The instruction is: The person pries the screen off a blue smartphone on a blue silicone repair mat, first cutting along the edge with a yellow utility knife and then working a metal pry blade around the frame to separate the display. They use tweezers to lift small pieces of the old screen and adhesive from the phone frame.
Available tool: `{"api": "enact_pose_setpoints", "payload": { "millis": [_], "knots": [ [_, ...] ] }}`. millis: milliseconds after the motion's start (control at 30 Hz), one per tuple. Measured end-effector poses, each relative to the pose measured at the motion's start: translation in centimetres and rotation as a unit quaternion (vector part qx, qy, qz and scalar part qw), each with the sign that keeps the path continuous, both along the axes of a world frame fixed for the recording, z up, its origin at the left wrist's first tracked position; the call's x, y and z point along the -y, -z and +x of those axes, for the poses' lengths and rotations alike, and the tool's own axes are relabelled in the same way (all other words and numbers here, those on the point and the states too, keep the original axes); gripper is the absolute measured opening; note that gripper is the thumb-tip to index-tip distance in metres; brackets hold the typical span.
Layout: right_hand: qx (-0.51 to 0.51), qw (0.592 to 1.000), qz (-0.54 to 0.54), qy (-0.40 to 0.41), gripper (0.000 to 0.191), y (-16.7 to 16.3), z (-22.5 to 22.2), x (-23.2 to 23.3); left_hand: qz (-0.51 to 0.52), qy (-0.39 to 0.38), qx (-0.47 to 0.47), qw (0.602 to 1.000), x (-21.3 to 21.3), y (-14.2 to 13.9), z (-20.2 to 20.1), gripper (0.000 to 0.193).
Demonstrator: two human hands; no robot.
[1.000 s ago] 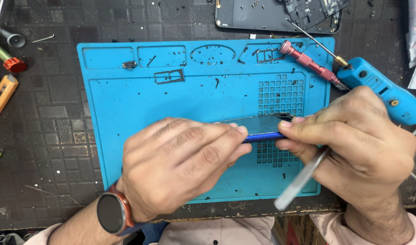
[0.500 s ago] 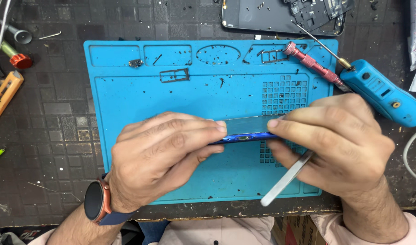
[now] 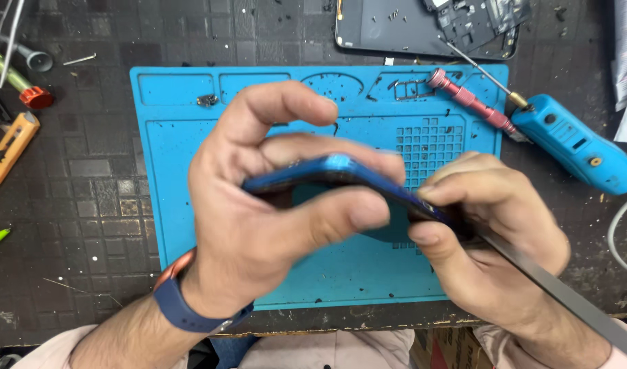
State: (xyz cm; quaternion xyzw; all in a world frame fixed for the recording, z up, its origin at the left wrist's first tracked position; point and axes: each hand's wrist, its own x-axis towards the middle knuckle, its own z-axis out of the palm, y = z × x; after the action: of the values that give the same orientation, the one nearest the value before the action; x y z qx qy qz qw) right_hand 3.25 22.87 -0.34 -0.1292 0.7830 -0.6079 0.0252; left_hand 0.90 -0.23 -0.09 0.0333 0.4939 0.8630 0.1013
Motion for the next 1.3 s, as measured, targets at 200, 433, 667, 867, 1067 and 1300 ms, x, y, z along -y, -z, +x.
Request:
{"api": "enact_pose_setpoints", "payload": {
  "millis": [200,433,667,867,1067,1300],
  "knots": [
    [0.071,0.975,-0.211,0.001,0.024,2.0,1.6,0.5,0.017,0.005,0.052,0.998,-2.6,1.0,-0.4,0.035],
    [0.193,0.942,-0.275,0.008,0.032,2.9,0.7,-1.7,-0.003,0.054,0.063,0.997,-2.2,2.4,-0.4,0.029],
    [0.285,0.914,-0.287,0.011,0.026,3.4,-0.7,-2.3,-0.007,0.075,0.058,0.995,-2.4,3.0,-0.4,0.032],
    [0.346,0.897,-0.274,-0.005,0.024,4.2,-1.1,-3.1,-0.017,0.081,0.043,0.996,-2.4,3.4,0.1,0.03],
    [0.359,0.888,-0.285,-0.038,0.025,5.4,-1.4,-3.0,-0.047,0.078,0.005,0.996,-2.3,3.8,0.2,0.026],
    [0.348,0.901,-0.259,-0.025,0.026,5.4,-1.3,-3.2,-0.042,0.066,-0.002,0.997,-2.5,3.8,0.2,0.028]
  ]
}}
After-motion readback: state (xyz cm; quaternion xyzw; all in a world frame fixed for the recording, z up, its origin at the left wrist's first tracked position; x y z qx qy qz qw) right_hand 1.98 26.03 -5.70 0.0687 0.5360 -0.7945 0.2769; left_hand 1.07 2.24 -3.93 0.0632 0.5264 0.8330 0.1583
